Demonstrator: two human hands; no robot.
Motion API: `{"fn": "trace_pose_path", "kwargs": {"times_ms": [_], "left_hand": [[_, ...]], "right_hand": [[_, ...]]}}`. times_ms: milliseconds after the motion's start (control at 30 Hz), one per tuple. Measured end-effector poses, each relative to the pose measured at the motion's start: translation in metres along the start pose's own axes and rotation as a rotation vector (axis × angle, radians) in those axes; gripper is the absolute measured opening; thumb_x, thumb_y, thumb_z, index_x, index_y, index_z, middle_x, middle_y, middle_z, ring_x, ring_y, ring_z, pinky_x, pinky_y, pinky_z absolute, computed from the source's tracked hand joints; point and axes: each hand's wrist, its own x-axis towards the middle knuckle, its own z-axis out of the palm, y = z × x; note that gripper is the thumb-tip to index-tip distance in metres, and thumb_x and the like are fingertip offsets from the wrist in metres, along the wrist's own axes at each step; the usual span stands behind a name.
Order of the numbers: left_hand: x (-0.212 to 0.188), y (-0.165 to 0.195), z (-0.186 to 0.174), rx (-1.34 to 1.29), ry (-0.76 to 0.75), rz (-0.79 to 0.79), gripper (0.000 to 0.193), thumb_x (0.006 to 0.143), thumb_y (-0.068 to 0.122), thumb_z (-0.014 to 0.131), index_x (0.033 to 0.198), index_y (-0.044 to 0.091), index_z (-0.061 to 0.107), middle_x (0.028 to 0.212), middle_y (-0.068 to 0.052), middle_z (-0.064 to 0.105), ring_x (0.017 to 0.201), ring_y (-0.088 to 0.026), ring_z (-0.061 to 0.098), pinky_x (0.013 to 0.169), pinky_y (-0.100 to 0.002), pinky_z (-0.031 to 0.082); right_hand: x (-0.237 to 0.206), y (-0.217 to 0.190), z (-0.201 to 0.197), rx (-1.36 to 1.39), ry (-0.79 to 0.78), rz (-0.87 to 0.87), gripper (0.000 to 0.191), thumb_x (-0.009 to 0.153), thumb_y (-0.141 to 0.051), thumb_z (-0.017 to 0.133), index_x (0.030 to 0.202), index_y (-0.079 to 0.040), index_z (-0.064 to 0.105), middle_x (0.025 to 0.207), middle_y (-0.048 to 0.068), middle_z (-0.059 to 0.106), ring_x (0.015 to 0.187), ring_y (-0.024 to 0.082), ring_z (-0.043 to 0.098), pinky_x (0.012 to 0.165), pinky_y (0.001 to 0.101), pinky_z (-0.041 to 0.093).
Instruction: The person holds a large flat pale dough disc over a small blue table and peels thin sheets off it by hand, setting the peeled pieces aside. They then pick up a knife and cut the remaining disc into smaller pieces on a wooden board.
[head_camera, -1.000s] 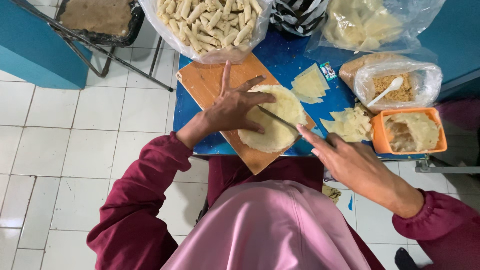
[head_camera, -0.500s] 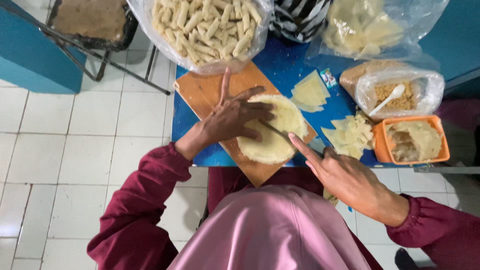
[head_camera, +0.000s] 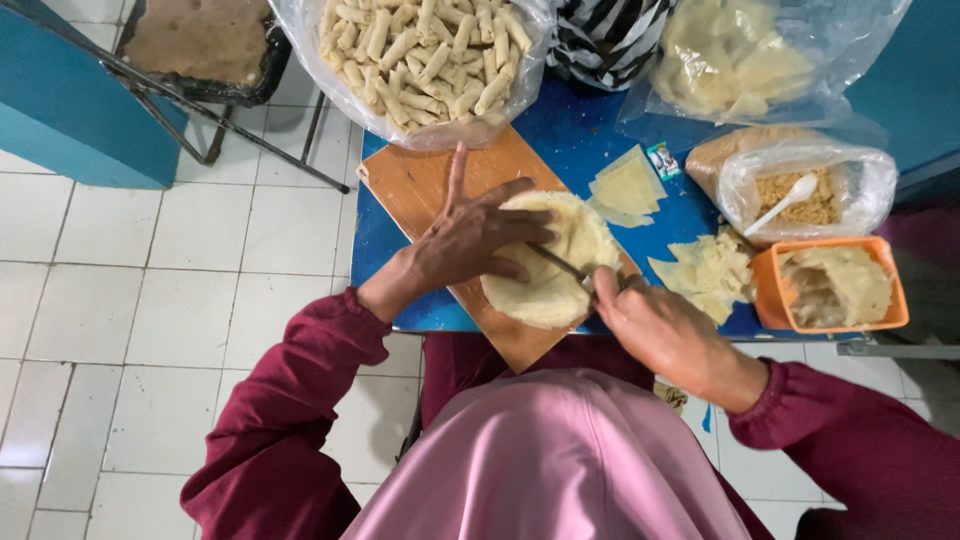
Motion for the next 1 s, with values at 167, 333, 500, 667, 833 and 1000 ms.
{"fn": "trace_pose_path", "kwargs": {"times_ms": [167,333,500,667,833,1000], "left_hand": [[-0.001,0.001,-0.001,-0.013,0.032,-0.035,0.054,0.071,0.054,0.082,0.122,0.035,0.074,0.135,0.020,0.065,0.144,-0.023,0.040,0.110,-0.083,-0.008],[0.001,-0.002,0.003,0.020,0.023,0.017,0.057,0.074,0.055,0.080,0.126,0.034,0.072,0.138,0.016,0.063,0.145,-0.021,0.042,0.110,-0.083,-0.008],[-0.001,-0.001,0.004,0.015,-0.034,0.011,0.056,0.076,0.056,0.081,0.127,0.036,0.070,0.138,0.018,0.061,0.146,-0.018,0.042,0.112,-0.084,-0.008],[-0.002,0.001,0.002,0.018,0.014,0.019,0.059,0.075,0.054,0.081,0.130,0.036,0.069,0.144,0.018,0.059,0.147,-0.020,0.042,0.112,-0.083,-0.009],[-0.001,0.004,-0.001,0.019,-0.007,-0.020,0.059,0.072,0.053,0.082,0.128,0.036,0.070,0.141,0.019,0.060,0.143,-0.023,0.042,0.109,-0.082,-0.012],[-0.001,0.004,0.001,0.014,0.010,-0.001,0.060,0.074,0.052,0.081,0.131,0.035,0.068,0.143,0.018,0.059,0.144,-0.019,0.044,0.112,-0.083,-0.009]], "right_hand": [[-0.033,0.006,-0.004,-0.030,-0.006,0.052,0.023,0.096,-0.021,0.058,0.103,-0.002,0.047,0.065,0.017,0.063,0.059,0.036,0.069,0.047,0.0452,0.053],[-0.038,0.014,0.006,-0.063,-0.046,0.049,0.022,0.098,-0.020,0.058,0.101,-0.002,0.047,0.065,0.018,0.062,0.059,0.035,0.069,0.049,0.0443,0.054],[-0.020,0.004,0.001,-0.003,0.235,-0.188,0.026,0.093,-0.011,0.056,0.113,0.006,0.049,0.062,0.019,0.059,0.056,0.034,0.066,0.047,0.0440,0.051],[-0.005,-0.001,0.007,-0.016,-0.005,0.024,0.019,0.097,-0.013,0.056,0.106,0.002,0.046,0.059,0.017,0.060,0.057,0.035,0.067,0.048,0.0447,0.052],[-0.046,0.007,0.005,-0.051,0.018,0.012,0.021,0.094,-0.012,0.056,0.104,0.003,0.045,0.062,0.020,0.061,0.056,0.037,0.068,0.045,0.0449,0.053],[-0.042,0.008,0.011,-0.020,-0.090,0.114,0.017,0.098,-0.014,0.054,0.100,0.001,0.044,0.062,0.020,0.062,0.058,0.036,0.069,0.048,0.0452,0.054]]}}
